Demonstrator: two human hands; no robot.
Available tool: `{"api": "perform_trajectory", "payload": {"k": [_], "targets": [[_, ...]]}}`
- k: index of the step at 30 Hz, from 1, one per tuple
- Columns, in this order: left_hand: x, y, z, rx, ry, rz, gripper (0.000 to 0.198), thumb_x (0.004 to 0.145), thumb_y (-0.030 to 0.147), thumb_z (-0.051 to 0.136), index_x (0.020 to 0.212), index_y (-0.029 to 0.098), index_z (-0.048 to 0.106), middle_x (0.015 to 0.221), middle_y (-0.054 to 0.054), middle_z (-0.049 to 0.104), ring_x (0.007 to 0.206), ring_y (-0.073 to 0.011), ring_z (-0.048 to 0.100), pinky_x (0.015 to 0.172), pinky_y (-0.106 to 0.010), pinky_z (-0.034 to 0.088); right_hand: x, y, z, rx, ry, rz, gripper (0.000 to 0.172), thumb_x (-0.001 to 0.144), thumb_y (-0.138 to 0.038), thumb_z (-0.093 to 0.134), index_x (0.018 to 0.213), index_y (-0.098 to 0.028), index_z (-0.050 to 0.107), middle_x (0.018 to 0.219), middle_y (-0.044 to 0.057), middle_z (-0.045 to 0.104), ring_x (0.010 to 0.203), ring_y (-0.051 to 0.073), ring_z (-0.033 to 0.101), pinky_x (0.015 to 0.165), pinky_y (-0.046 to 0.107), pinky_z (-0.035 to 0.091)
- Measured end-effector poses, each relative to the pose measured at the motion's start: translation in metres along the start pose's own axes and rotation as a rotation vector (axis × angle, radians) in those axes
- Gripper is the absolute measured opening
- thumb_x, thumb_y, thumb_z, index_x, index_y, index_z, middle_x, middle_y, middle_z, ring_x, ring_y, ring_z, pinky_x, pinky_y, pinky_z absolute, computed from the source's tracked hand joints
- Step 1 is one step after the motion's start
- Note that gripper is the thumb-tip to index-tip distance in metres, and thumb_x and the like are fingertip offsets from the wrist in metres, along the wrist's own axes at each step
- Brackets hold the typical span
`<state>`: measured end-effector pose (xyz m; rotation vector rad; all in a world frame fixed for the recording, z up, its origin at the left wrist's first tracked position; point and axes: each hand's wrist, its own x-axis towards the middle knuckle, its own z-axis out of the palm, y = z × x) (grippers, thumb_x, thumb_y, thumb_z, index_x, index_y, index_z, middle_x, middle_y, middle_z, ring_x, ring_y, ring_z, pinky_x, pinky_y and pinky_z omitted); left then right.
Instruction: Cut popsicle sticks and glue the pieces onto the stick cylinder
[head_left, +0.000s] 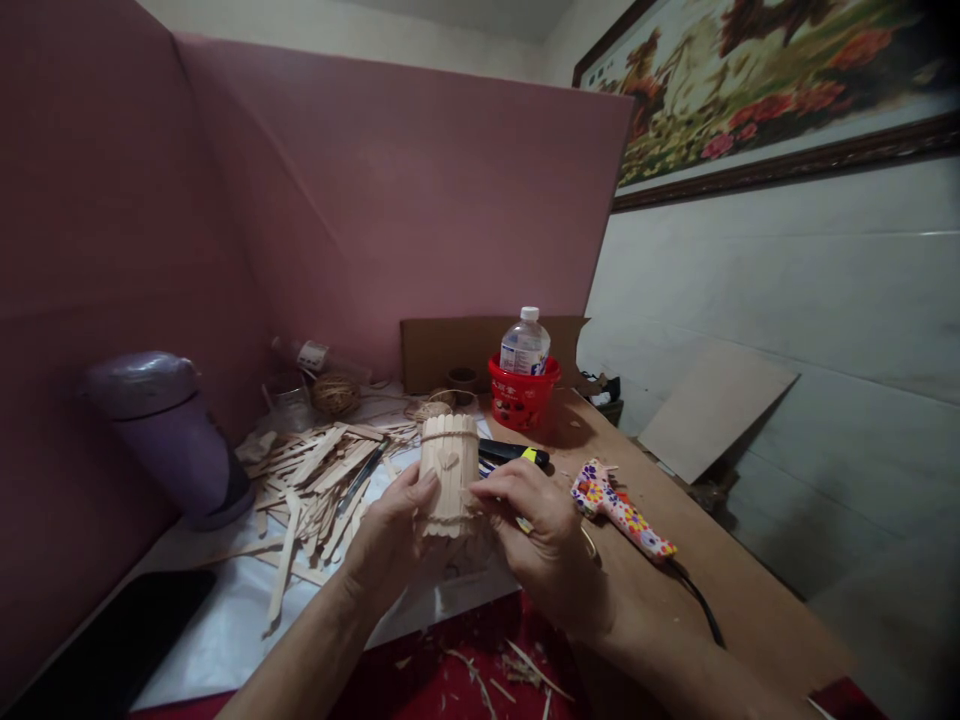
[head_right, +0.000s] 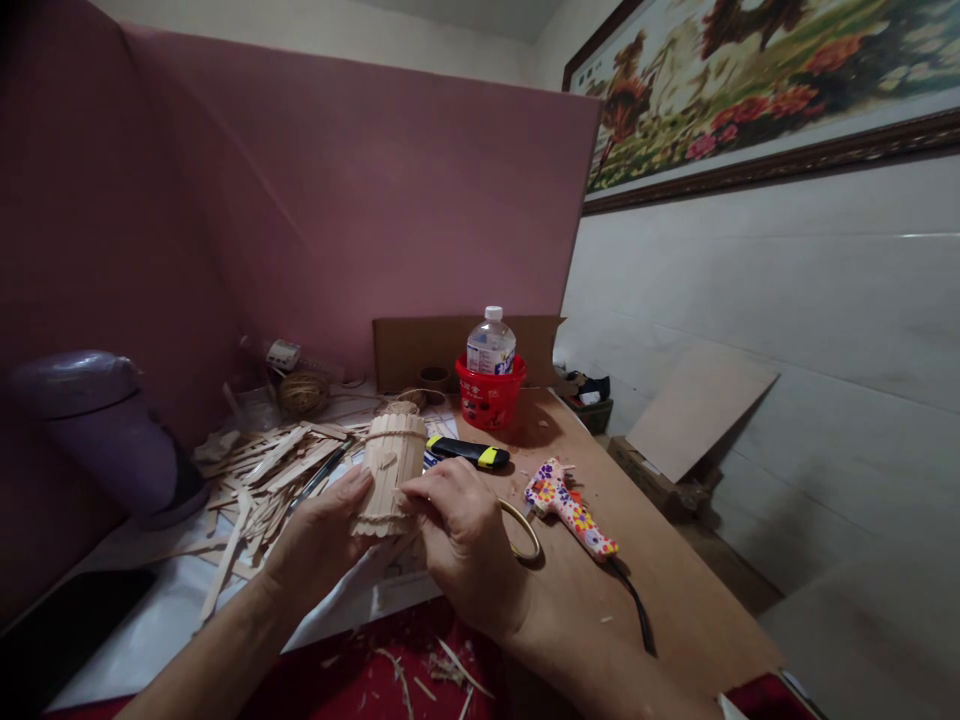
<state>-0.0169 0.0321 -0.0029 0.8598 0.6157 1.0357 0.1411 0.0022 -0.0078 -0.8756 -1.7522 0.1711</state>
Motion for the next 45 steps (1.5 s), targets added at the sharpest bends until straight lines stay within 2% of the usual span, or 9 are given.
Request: {"api": "perform_trajectory", "payload": {"k": [11,17,21,28,33,36,39,42,45], "targets": [[0.000,0.001,0.002,-0.030,-0.006,-0.009,0.028,0.080,0.026,0.058,0.104,0.012,0.061,0.089,-0.010,0.067,0.073,-0.0183,0.062,0.064,-0.028,0.050,-0.001,0.000,-0.001,-0.133,-0.073,-0.053,0.022,0.083,-0.003,0.050,0.094,-0.014,0.065,0.083,0.007,0.055,0.081,0.019,0.051,0.070,0.032,0.043],[0.000,0.001,0.005,-0.037,0.031,-0.018,0.030,0.076,0.024,0.061,0.104,0.012,0.060,0.084,-0.009,0.067,0.067,-0.0172,0.061,0.060,-0.028,0.050,-0.001,-0.003,-0.003,-0.308,-0.147,-0.135,0.024,0.083,-0.006,0.046,0.098,-0.012,0.064,0.086,0.009,0.056,0.082,0.022,0.048,0.071,0.036,0.043],[-0.001,0.000,0.006,-0.036,0.016,-0.008,0.030,0.078,0.025,0.060,0.106,0.013,0.058,0.087,-0.009,0.067,0.070,-0.0186,0.062,0.060,-0.028,0.049,-0.001,-0.004,-0.004,-0.393,-0.174,-0.205,0.026,0.083,-0.006,0.042,0.097,-0.010,0.064,0.087,0.011,0.058,0.082,0.024,0.047,0.069,0.037,0.044],[-0.003,0.000,0.011,-0.057,0.029,0.000,0.031,0.074,0.021,0.063,0.104,0.015,0.056,0.087,-0.008,0.067,0.067,-0.0169,0.062,0.056,-0.026,0.048,0.001,-0.007,-0.004,-0.512,-0.196,-0.275,0.027,0.090,-0.011,0.037,0.096,-0.009,0.064,0.082,0.012,0.060,0.079,0.025,0.047,0.066,0.038,0.046],[-0.003,0.000,0.014,-0.070,0.044,0.002,0.031,0.073,0.022,0.064,0.103,0.015,0.057,0.086,-0.007,0.067,0.066,-0.0170,0.063,0.057,-0.026,0.048,0.001,-0.007,-0.002,-0.492,-0.209,-0.265,0.025,0.087,-0.008,0.040,0.095,-0.009,0.064,0.083,0.013,0.060,0.080,0.025,0.047,0.068,0.039,0.046],[-0.003,0.000,0.013,-0.080,0.040,-0.011,0.027,0.076,0.023,0.063,0.101,0.015,0.058,0.086,-0.008,0.068,0.070,-0.0183,0.063,0.058,-0.027,0.049,0.000,-0.005,-0.003,-0.406,-0.203,-0.204,0.025,0.085,-0.007,0.042,0.099,-0.011,0.062,0.088,0.012,0.059,0.083,0.025,0.048,0.071,0.039,0.046],[-0.002,0.000,0.012,-0.117,0.041,-0.033,0.025,0.076,0.024,0.063,0.098,0.013,0.061,0.083,-0.008,0.068,0.068,-0.0178,0.062,0.058,-0.027,0.049,0.000,-0.004,-0.005,-0.295,-0.120,-0.122,0.025,0.086,-0.006,0.043,0.104,-0.013,0.060,0.092,0.010,0.058,0.087,0.023,0.049,0.076,0.039,0.046],[-0.001,0.000,0.012,-0.160,0.030,-0.046,0.020,0.077,0.024,0.063,0.093,0.012,0.063,0.075,-0.006,0.066,0.061,-0.0150,0.059,0.056,-0.025,0.048,-0.001,-0.004,-0.005,-0.234,-0.043,-0.099,0.026,0.087,-0.006,0.044,0.108,-0.013,0.058,0.094,0.010,0.058,0.088,0.022,0.049,0.078,0.039,0.046],[-0.001,0.000,0.012,-0.188,0.025,-0.053,0.015,0.079,0.023,0.060,0.089,0.012,0.062,0.071,-0.005,0.064,0.059,-0.0145,0.058,0.056,-0.025,0.047,-0.004,-0.005,-0.004,-0.229,-0.067,-0.109,0.030,0.084,-0.003,0.043,0.108,-0.011,0.059,0.093,0.011,0.056,0.088,0.023,0.049,0.077,0.039,0.046]]}}
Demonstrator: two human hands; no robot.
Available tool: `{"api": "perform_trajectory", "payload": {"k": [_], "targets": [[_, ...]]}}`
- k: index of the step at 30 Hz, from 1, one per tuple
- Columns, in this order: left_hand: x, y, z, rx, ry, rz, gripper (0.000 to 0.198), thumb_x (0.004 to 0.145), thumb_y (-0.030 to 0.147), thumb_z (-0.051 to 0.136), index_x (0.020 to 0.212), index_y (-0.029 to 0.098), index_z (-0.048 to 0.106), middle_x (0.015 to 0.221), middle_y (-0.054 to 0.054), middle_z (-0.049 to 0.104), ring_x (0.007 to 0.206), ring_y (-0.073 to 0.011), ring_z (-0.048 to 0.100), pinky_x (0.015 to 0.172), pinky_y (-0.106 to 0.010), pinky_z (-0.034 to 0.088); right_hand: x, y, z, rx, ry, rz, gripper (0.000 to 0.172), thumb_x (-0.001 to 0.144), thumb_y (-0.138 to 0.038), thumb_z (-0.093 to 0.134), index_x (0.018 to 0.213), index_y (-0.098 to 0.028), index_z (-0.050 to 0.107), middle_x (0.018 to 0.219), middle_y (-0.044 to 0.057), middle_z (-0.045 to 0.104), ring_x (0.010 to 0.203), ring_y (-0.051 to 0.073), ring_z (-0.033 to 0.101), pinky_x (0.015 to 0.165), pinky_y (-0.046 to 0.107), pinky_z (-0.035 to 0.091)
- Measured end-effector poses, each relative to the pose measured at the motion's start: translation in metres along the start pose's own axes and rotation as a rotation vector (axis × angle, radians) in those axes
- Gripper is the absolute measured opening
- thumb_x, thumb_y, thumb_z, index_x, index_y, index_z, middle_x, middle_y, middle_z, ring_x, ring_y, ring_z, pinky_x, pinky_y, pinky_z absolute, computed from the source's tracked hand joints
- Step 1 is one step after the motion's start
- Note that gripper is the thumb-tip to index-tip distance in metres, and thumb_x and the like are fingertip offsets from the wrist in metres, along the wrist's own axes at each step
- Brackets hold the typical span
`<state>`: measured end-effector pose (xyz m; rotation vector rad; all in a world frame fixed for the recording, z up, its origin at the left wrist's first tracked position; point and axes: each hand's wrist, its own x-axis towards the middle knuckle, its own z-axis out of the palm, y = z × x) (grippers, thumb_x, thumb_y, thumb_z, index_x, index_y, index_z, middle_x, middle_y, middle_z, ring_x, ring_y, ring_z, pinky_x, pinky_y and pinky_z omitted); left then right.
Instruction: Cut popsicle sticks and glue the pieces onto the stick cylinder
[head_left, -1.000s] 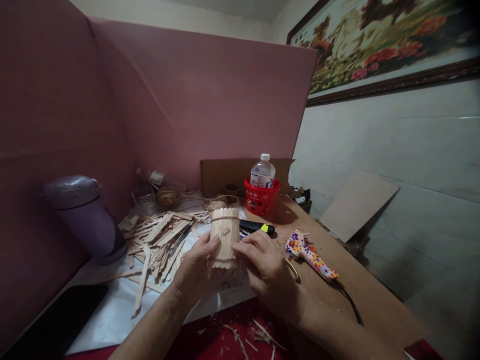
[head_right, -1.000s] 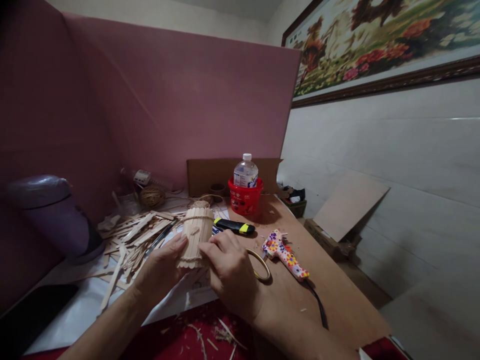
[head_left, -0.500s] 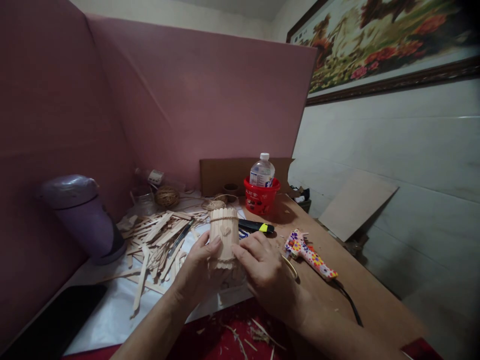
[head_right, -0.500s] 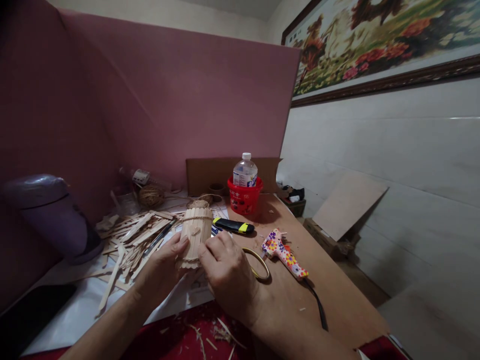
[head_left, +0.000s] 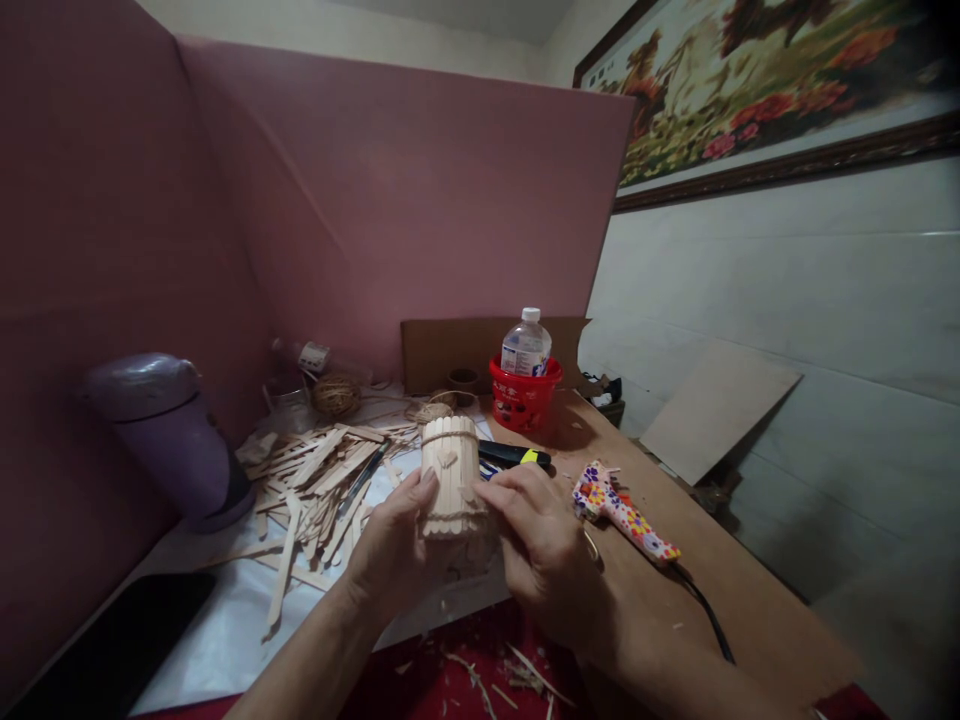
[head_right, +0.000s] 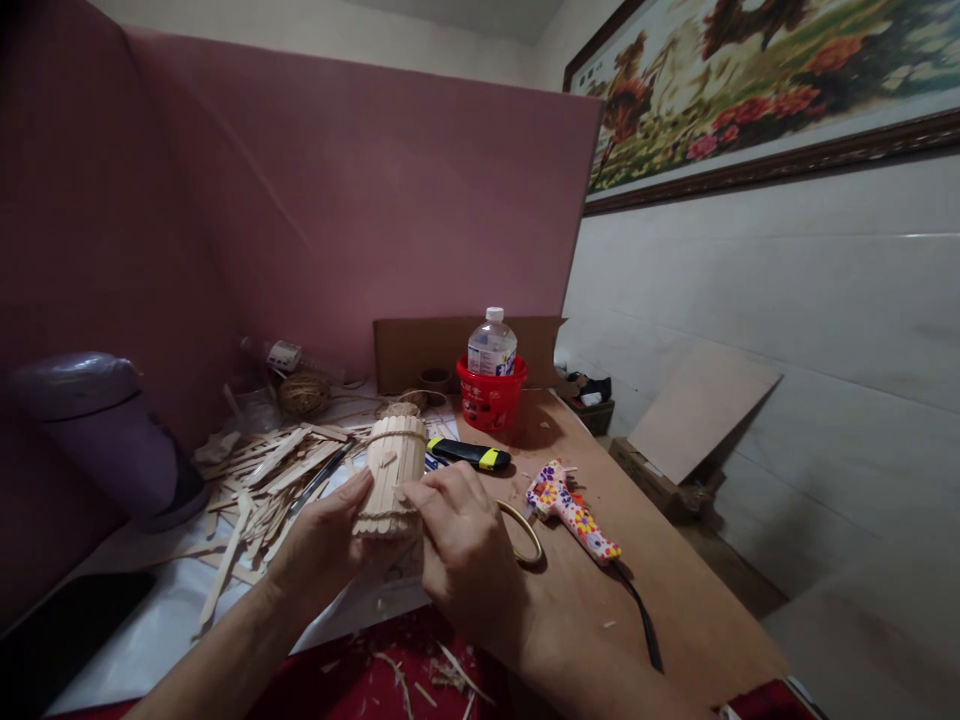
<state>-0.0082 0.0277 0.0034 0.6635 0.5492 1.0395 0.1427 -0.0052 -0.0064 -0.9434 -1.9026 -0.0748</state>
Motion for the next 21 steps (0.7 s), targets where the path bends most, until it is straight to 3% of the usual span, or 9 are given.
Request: {"api": "perform_trajectory", "payload": {"k": [6,21], "targets": [[-0.0016,-0.0004,-0.0013,0.015,-0.010,0.003,0.016,0.080,0.023,0.058,0.094,0.013,0.061,0.075,-0.005,0.065,0.061,-0.0144,0.059,0.055,-0.024,0.047,-0.0044,-0.0014,0.0023,-0.045,-0.093,-0.044,0.038,0.079,0.000,0.043,0.111,-0.011,0.058,0.095,0.013,0.055,0.090,0.025,0.048,0.078,0.042,0.046],[-0.0017,-0.0027,-0.0003,0.054,0.003,0.033,0.020,0.081,0.023,0.058,0.099,0.015,0.059,0.083,-0.006,0.067,0.067,-0.0157,0.060,0.057,-0.025,0.047,-0.0040,0.0011,0.0035,-0.062,-0.107,-0.072,0.040,0.078,0.000,0.042,0.113,-0.013,0.056,0.097,0.012,0.057,0.090,0.025,0.048,0.079,0.044,0.047]]}}
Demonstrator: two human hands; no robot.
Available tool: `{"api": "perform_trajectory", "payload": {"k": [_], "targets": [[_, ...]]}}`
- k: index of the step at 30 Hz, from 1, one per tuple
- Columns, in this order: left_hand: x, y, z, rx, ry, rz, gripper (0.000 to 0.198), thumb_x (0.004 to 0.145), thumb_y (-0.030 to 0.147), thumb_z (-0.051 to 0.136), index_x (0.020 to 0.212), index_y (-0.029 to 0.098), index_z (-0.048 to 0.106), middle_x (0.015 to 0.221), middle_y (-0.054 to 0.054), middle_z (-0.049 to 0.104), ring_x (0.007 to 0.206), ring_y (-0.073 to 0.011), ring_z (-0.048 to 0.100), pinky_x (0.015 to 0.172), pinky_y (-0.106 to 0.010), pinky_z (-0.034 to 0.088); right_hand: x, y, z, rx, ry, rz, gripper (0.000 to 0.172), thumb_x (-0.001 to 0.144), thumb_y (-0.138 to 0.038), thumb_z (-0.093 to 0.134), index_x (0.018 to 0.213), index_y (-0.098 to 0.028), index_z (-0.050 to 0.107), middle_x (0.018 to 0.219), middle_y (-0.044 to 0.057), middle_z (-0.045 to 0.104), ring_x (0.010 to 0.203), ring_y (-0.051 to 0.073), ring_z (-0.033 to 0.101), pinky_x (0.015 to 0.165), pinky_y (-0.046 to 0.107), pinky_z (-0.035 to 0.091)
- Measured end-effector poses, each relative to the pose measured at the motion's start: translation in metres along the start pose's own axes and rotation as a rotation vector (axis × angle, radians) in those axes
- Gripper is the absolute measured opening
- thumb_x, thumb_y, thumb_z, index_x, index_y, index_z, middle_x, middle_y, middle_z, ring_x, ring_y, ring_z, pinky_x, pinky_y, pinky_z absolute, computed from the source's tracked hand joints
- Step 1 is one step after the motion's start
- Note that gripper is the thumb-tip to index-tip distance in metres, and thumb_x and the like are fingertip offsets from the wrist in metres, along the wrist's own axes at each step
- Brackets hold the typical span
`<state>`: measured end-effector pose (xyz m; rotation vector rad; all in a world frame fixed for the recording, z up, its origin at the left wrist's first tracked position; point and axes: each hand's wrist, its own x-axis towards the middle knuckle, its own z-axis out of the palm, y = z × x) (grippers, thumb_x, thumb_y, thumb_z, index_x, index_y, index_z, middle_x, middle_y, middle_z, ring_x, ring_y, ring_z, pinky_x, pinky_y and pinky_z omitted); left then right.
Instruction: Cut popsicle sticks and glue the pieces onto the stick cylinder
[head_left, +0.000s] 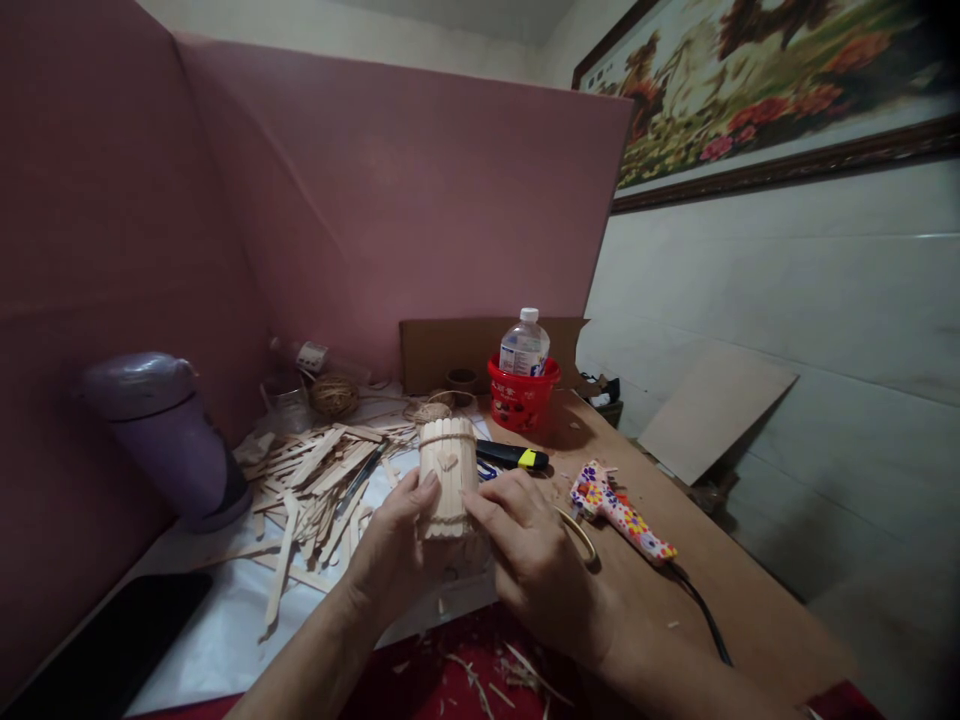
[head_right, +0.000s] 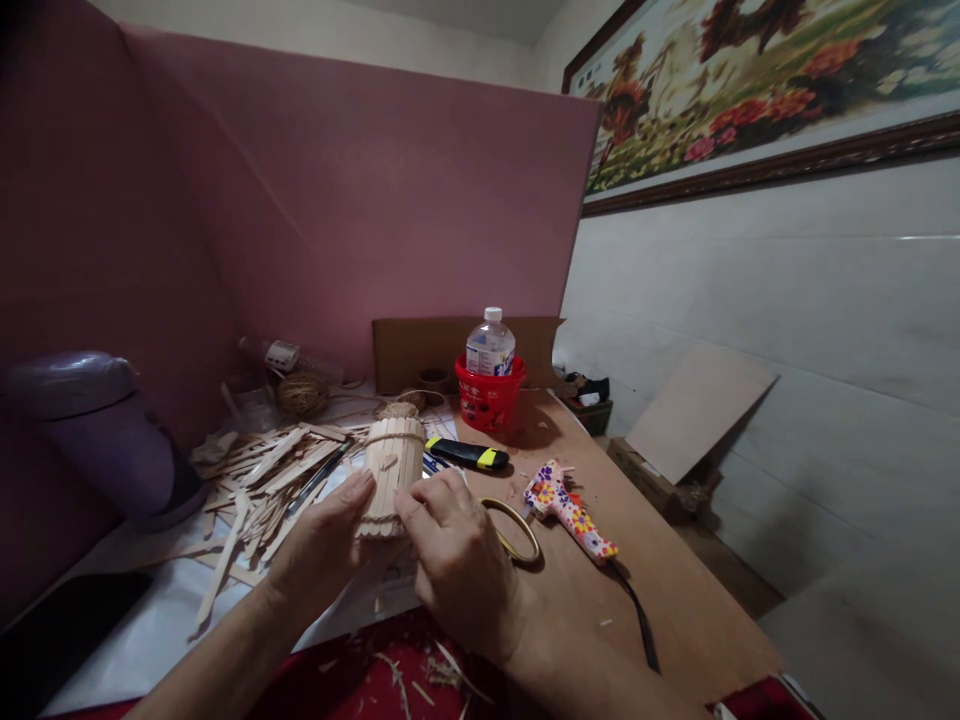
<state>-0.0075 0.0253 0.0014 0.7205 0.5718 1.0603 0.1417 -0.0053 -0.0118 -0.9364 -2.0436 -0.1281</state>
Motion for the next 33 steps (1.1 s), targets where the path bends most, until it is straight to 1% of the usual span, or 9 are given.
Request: {"api": "perform_trajectory", "payload": {"k": [5,7,17,20,23,26,28,29,33], "targets": [[0.000,0.002,0.001,-0.033,-0.006,-0.018,0.022,0.080,0.024,0.058,0.099,0.012,0.060,0.075,-0.006,0.065,0.061,-0.0152,0.059,0.055,-0.025,0.047,0.003,0.000,0.001,0.177,0.166,0.133,0.024,0.086,-0.003,0.041,0.100,-0.015,0.056,0.091,0.008,0.058,0.087,0.020,0.052,0.078,0.036,0.046],[0.001,0.002,-0.001,-0.052,-0.021,-0.024,0.024,0.081,0.025,0.058,0.101,0.011,0.061,0.076,-0.007,0.066,0.062,-0.0165,0.061,0.056,-0.026,0.048,0.003,0.000,0.001,0.206,0.214,0.162,0.022,0.087,-0.003,0.041,0.098,-0.016,0.055,0.091,0.007,0.058,0.087,0.020,0.053,0.078,0.036,0.045],[0.004,-0.001,-0.007,-0.067,-0.026,-0.016,0.022,0.080,0.025,0.059,0.097,0.011,0.064,0.080,-0.009,0.069,0.071,-0.0209,0.065,0.064,-0.030,0.051,-0.005,-0.001,0.005,0.134,0.096,0.115,0.035,0.084,-0.002,0.041,0.111,-0.019,0.056,0.095,0.008,0.054,0.091,0.023,0.050,0.077,0.040,0.045],[0.004,-0.001,-0.007,-0.069,-0.038,-0.013,0.024,0.078,0.024,0.061,0.099,0.012,0.064,0.082,-0.009,0.069,0.072,-0.0202,0.065,0.065,-0.030,0.052,-0.004,-0.002,0.004,0.122,0.123,0.115,0.033,0.086,-0.003,0.042,0.111,-0.019,0.055,0.096,0.008,0.055,0.091,0.022,0.051,0.078,0.039,0.044],[0.004,0.001,-0.007,-0.070,-0.019,-0.003,0.025,0.077,0.022,0.062,0.099,0.012,0.063,0.083,-0.009,0.070,0.070,-0.0191,0.065,0.064,-0.029,0.053,-0.003,0.000,0.004,0.117,0.207,0.156,0.023,0.088,-0.008,0.044,0.106,-0.017,0.054,0.094,0.008,0.058,0.090,0.021,0.052,0.079,0.037,0.043],[0.006,0.005,-0.009,-0.062,0.062,0.030,0.025,0.075,0.021,0.063,0.099,0.012,0.063,0.077,-0.007,0.070,0.066,-0.0188,0.065,0.062,-0.030,0.053,-0.003,0.003,0.004,0.075,0.249,0.283,0.005,0.087,-0.016,0.050,0.089,-0.017,0.055,0.080,0.004,0.058,0.077,0.019,0.054,0.069,0.033,0.043],[0.009,0.008,-0.011,-0.065,0.119,0.083,0.027,0.074,0.019,0.063,0.101,0.012,0.062,0.077,-0.006,0.070,0.066,-0.0187,0.065,0.063,-0.030,0.053,-0.002,0.004,0.003,0.059,0.177,0.373,0.007,0.086,-0.018,0.052,0.079,-0.018,0.055,0.073,0.002,0.059,0.071,0.018,0.055,0.064,0.031,0.041],[0.010,0.010,-0.012,-0.067,0.134,0.111,0.029,0.074,0.018,0.063,0.103,0.012,0.062,0.079,-0.007,0.070,0.067,-0.0188,0.065,0.065,-0.031,0.053,-0.002,0.005,0.003,0.061,0.104,0.402,0.009,0.086,-0.017,0.053,0.077,-0.018,0.056,0.072,0.002,0.060,0.070,0.018,0.056,0.064,0.031,0.041],[0.014,0.016,-0.016,-0.092,0.168,0.164,0.028,0.076,0.019,0.061,0.103,0.010,0.063,0.083,-0.009,0.072,0.073,-0.0208,0.066,0.071,-0.032,0.052,-0.004,0.006,0.006,0.061,-0.194,0.399,0.012,0.081,-0.008,0.055,0.077,-0.018,0.061,0.076,0.003,0.064,0.074,0.018,0.059,0.068,0.030,0.042]]}}
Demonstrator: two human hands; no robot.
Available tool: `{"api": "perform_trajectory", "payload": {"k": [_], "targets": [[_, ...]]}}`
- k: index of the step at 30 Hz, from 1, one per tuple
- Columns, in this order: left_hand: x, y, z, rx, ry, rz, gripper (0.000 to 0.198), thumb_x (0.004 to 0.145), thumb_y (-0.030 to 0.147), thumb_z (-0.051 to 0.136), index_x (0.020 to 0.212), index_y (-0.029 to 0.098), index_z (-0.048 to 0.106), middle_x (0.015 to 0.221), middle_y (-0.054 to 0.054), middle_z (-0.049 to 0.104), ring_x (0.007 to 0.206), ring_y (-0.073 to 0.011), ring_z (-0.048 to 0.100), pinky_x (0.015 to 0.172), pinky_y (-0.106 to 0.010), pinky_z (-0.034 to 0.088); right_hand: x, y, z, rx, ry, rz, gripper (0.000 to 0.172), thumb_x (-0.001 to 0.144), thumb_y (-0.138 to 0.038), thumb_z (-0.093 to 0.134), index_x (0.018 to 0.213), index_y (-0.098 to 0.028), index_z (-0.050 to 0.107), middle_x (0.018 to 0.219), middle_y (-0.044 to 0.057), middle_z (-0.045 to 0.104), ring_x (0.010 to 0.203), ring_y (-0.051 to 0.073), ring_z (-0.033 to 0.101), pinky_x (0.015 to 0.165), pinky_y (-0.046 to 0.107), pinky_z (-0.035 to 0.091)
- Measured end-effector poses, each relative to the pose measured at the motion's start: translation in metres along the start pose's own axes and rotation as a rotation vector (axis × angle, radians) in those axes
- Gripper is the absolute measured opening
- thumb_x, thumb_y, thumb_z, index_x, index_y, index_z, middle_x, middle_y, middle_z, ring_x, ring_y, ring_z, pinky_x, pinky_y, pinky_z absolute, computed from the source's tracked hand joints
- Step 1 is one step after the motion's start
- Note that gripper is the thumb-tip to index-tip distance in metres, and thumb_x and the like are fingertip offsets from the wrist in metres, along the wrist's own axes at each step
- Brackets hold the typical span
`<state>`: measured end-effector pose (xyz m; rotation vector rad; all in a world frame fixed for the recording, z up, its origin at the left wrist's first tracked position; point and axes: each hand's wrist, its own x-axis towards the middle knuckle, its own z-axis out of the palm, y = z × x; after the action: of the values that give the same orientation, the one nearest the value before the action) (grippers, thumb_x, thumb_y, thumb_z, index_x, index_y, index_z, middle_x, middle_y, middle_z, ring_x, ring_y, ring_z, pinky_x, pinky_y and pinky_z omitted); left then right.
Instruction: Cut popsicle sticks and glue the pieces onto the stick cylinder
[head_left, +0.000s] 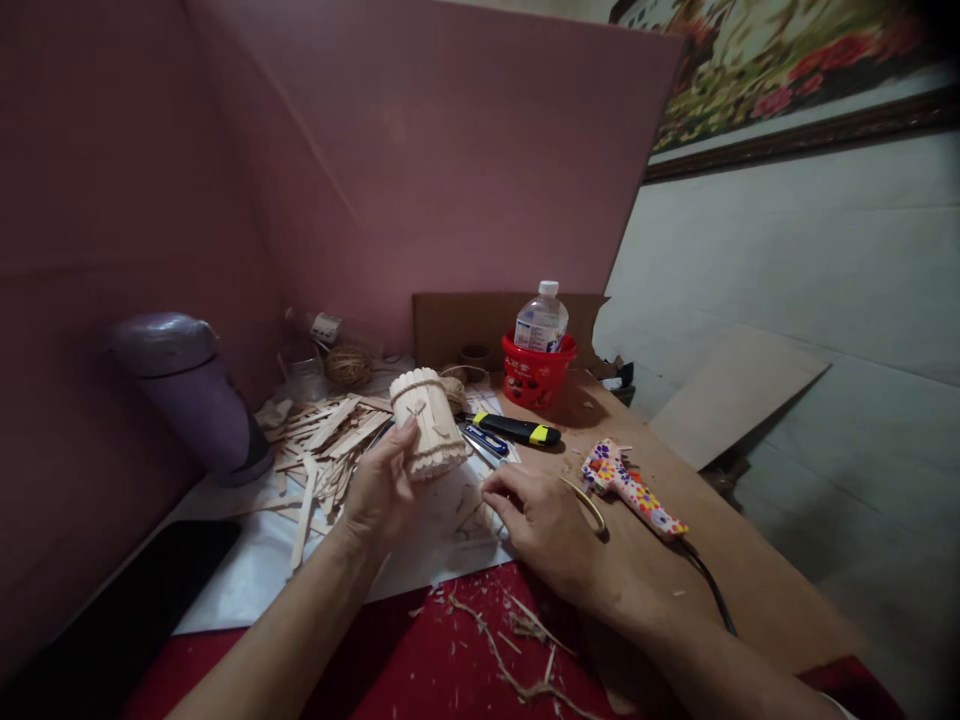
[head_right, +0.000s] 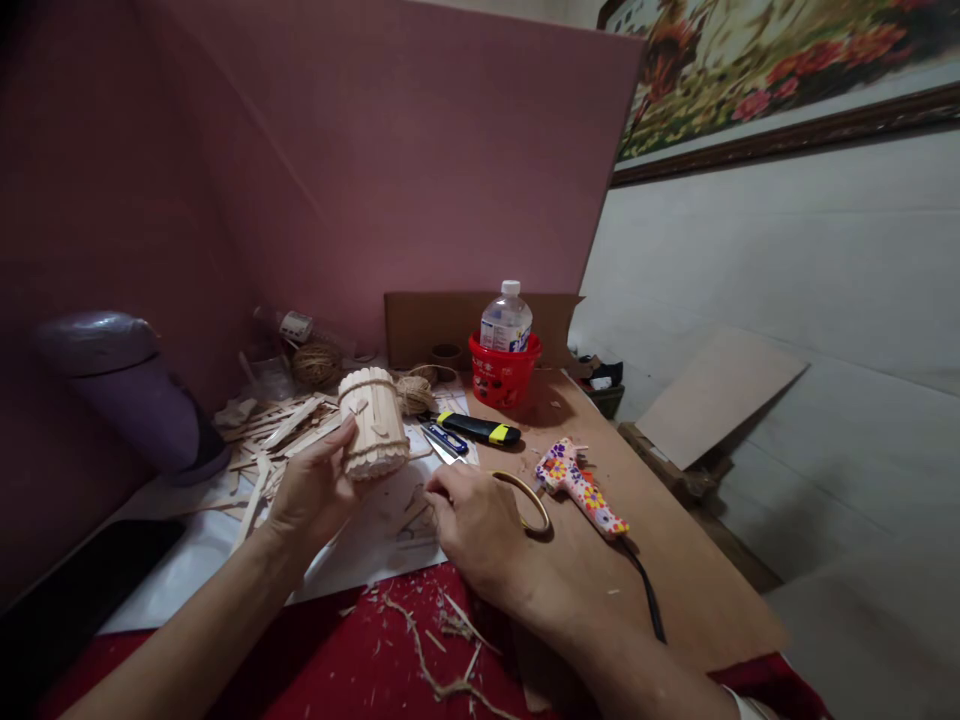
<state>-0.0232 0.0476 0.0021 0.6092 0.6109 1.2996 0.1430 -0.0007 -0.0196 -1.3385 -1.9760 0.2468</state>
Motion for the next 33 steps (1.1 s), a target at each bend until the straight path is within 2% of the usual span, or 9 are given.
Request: {"api": "perform_trajectory", "payload": {"k": [4,8,12,17,20,22,28,31,33], "targets": [[0.002,0.004,0.000,-0.015,0.042,0.036,0.024,0.079,0.019,0.057,0.100,0.009,0.064,0.082,-0.008,0.072,0.068,-0.0181,0.066,0.068,-0.030,0.053,-0.005,-0.003,0.005,-0.043,-0.178,-0.103,0.016,0.076,-0.003,0.057,0.076,-0.018,0.062,0.080,0.002,0.064,0.079,0.016,0.057,0.070,0.028,0.042],[0.002,0.006,-0.001,-0.036,0.044,0.036,0.022,0.080,0.018,0.054,0.096,0.010,0.066,0.075,-0.006,0.072,0.060,-0.0168,0.065,0.061,-0.029,0.054,-0.008,-0.014,0.006,-0.125,-0.321,-0.192,0.014,0.077,-0.005,0.057,0.073,-0.017,0.062,0.080,0.002,0.063,0.079,0.015,0.054,0.069,0.025,0.039],[0.004,0.005,-0.004,-0.039,0.042,0.031,0.019,0.078,0.018,0.056,0.093,0.010,0.066,0.073,-0.006,0.071,0.061,-0.0174,0.065,0.059,-0.029,0.055,-0.009,-0.024,0.012,-0.287,-0.391,-0.246,0.007,0.080,-0.013,0.056,0.077,-0.016,0.061,0.085,0.005,0.062,0.079,0.018,0.053,0.066,0.028,0.037],[0.005,0.003,-0.006,-0.045,0.044,0.025,0.021,0.078,0.018,0.057,0.095,0.010,0.066,0.078,-0.006,0.072,0.064,-0.0173,0.066,0.061,-0.029,0.056,-0.012,-0.023,0.024,-0.369,-0.373,-0.289,0.008,0.076,-0.009,0.055,0.078,-0.016,0.059,0.083,0.006,0.061,0.075,0.019,0.051,0.061,0.029,0.034],[0.005,0.002,-0.006,-0.032,0.059,0.009,0.022,0.077,0.019,0.059,0.096,0.010,0.066,0.079,-0.008,0.072,0.067,-0.0190,0.066,0.062,-0.030,0.056,-0.011,-0.021,0.020,-0.298,-0.323,-0.322,0.011,0.072,-0.007,0.057,0.076,-0.018,0.059,0.082,0.005,0.060,0.075,0.018,0.051,0.061,0.029,0.034],[0.004,0.001,-0.005,0.002,0.073,-0.001,0.023,0.077,0.019,0.059,0.097,0.009,0.065,0.078,-0.009,0.071,0.065,-0.0187,0.066,0.060,-0.029,0.055,-0.009,-0.022,0.012,-0.177,-0.234,-0.338,0.014,0.071,-0.004,0.057,0.074,-0.018,0.059,0.080,0.004,0.059,0.075,0.018,0.051,0.061,0.028,0.034],[-0.006,-0.004,0.003,0.073,0.001,-0.022,0.025,0.076,0.020,0.061,0.100,0.011,0.062,0.076,-0.006,0.068,0.063,-0.0157,0.063,0.059,-0.025,0.053,-0.002,-0.020,-0.008,0.222,0.245,-0.354,0.011,0.083,-0.010,0.054,0.079,-0.016,0.061,0.070,0.001,0.061,0.068,0.014,0.054,0.063,0.028,0.038],[-0.014,-0.008,0.008,0.118,-0.087,-0.068,0.025,0.076,0.022,0.061,0.099,0.013,0.061,0.070,-0.003,0.064,0.058,-0.0142,0.059,0.055,-0.025,0.050,-0.003,-0.017,-0.007,0.312,0.348,-0.273,0.007,0.084,-0.012,0.056,0.083,-0.016,0.061,0.073,0.002,0.063,0.068,0.014,0.056,0.064,0.026,0.041],[-0.018,-0.011,0.010,0.161,-0.149,-0.080,0.026,0.077,0.023,0.060,0.102,0.013,0.060,0.073,-0.004,0.064,0.060,-0.0146,0.059,0.056,-0.026,0.050,-0.003,-0.016,-0.006,0.407,0.342,-0.153,0.006,0.086,-0.017,0.055,0.083,-0.017,0.061,0.072,0.001,0.062,0.067,0.013,0.056,0.061,0.024,0.042]]}}
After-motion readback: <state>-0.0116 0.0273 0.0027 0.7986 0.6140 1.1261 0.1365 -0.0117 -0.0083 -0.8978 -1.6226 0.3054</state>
